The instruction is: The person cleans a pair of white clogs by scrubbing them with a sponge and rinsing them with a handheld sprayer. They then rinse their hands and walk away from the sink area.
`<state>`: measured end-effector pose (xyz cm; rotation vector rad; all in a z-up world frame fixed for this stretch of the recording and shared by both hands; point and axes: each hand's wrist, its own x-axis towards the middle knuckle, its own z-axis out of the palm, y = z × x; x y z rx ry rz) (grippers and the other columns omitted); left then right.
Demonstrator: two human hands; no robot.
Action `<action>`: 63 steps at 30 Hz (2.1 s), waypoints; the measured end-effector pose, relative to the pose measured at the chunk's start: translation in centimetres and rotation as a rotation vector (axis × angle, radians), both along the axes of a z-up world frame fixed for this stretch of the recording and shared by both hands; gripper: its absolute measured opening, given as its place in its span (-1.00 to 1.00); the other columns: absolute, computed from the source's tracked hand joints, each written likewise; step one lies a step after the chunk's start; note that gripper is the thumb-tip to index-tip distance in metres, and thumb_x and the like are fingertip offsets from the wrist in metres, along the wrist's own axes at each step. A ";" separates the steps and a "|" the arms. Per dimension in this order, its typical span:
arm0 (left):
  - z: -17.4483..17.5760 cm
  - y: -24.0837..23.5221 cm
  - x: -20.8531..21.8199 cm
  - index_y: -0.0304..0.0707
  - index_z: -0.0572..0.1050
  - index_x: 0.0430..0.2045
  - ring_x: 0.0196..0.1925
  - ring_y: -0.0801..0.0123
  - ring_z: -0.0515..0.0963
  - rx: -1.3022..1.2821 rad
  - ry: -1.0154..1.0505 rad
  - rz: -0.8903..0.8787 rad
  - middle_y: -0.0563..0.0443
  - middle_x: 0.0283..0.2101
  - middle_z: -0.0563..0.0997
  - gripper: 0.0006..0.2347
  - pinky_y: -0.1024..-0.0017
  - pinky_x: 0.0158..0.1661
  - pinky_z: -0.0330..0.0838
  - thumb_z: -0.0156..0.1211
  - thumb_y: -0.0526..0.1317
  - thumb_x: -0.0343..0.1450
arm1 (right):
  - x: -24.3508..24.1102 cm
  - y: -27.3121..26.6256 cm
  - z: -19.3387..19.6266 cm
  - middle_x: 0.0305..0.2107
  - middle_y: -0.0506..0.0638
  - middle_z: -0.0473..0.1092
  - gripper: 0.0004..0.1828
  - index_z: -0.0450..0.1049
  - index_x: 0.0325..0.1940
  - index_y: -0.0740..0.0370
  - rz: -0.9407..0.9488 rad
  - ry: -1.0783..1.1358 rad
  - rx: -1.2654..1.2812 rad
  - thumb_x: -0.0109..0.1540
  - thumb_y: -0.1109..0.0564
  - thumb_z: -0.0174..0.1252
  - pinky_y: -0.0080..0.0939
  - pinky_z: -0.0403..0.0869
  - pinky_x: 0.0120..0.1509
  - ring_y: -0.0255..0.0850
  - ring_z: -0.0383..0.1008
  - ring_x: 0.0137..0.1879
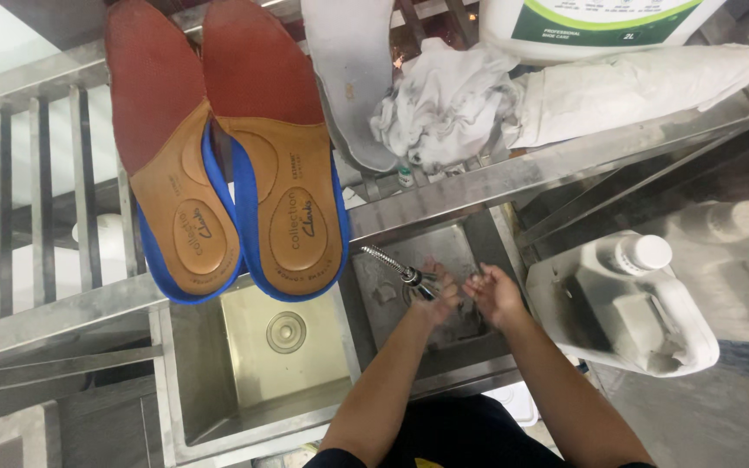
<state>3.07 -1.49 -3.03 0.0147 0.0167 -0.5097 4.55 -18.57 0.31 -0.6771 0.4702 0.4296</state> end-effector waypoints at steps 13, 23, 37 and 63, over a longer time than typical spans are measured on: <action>2.4 14.8 -3.6 -0.18 0.46 -0.12 -0.37 0.50 0.50 0.783 0.413 0.553 0.14 -0.34 0.54 -0.86 0.52 -0.40 0.37 0.03 -0.15 0.58 | 1.4 11.0 0.3 -0.13 0.07 0.50 -0.53 0.47 0.16 0.11 0.581 -0.145 -0.452 0.18 0.33 0.00 0.11 0.28 -0.12 0.03 0.43 -0.08; 4.0 21.1 -7.5 -0.12 0.48 -0.08 -0.32 0.49 0.52 0.911 0.526 0.606 0.16 -0.28 0.57 -0.82 0.45 -0.31 0.39 0.09 -0.14 0.50 | 11.5 19.7 3.3 -0.14 0.08 0.51 -0.61 0.49 0.12 0.14 0.688 -0.696 -1.317 0.21 0.25 0.03 0.08 0.31 -0.07 0.02 0.44 -0.07; 6.7 22.2 -7.8 -0.07 0.47 -0.08 -0.21 0.50 0.57 1.153 0.437 0.431 0.17 -0.16 0.62 -0.77 0.45 -0.23 0.39 0.16 -0.07 0.45 | 15.2 25.3 5.4 -0.15 0.08 0.52 -0.70 0.52 0.07 0.18 0.756 -0.952 -1.620 0.26 0.13 0.08 0.03 0.34 0.01 -0.01 0.46 -0.05; 14.1 18.3 -4.3 -0.19 0.25 0.34 0.32 0.31 0.48 0.947 0.005 0.569 0.00 0.33 0.44 -0.51 0.24 0.25 0.42 0.02 -0.05 0.50 | 14.2 11.8 12.5 -0.18 0.09 0.53 -0.66 0.57 -0.03 0.25 0.400 -0.913 -1.914 0.36 -0.08 0.16 -0.04 0.41 0.15 -0.05 0.49 -0.01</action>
